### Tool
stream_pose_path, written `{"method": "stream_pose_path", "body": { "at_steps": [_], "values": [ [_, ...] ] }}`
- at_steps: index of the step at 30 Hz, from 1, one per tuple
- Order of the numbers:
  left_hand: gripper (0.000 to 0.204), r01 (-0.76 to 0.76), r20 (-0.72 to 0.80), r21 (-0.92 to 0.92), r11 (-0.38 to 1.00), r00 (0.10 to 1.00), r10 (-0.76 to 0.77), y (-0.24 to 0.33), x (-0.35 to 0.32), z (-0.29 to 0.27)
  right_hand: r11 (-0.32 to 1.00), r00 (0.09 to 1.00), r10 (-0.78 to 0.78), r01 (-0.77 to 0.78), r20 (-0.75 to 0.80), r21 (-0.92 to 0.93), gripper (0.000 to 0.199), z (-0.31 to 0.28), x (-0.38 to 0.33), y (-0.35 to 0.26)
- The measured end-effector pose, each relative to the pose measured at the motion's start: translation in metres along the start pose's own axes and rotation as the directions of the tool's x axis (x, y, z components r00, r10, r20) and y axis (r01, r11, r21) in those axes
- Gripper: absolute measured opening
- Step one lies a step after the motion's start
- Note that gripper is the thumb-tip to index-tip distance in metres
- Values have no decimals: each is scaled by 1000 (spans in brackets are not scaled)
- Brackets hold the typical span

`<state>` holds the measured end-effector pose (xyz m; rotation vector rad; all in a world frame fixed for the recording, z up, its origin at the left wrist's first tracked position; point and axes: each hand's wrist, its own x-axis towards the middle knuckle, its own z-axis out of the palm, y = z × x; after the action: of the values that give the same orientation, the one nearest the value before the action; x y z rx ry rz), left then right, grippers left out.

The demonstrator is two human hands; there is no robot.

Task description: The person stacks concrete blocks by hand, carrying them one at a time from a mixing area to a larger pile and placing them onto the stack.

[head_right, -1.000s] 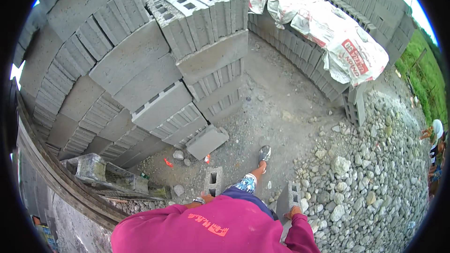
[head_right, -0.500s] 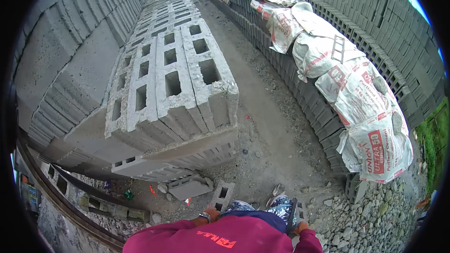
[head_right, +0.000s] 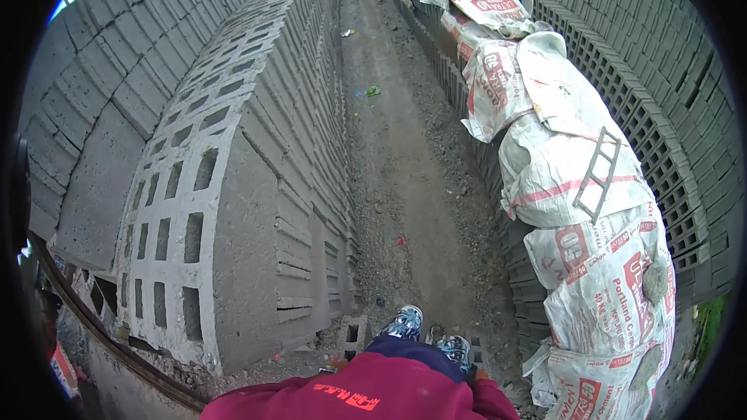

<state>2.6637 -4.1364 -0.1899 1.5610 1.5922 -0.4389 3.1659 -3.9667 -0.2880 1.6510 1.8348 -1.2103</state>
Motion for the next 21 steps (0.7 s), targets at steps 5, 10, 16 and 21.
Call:
{"method": "stream_pose_path", "body": {
  "at_steps": [5,10,16,21],
  "values": [
    [31,115,-45,-80,990,992,-118,10,72,-76,992,995,-19,31,93,-126,53,-133,56,-86],
    [30,203,-71,-241,949,972,-226,18,131,-114,950,978,17,49,208,-309,55,-225,172,-120],
    [29,248,-102,-326,912,950,-295,-3,199,-232,935,985,-142,165,95,-315,28,-346,288,-193],
    [29,345,-93,-313,885,916,-390,-44,265,-330,968,970,-204,220,133,-117,24,-462,358,-336]
  ]
}}
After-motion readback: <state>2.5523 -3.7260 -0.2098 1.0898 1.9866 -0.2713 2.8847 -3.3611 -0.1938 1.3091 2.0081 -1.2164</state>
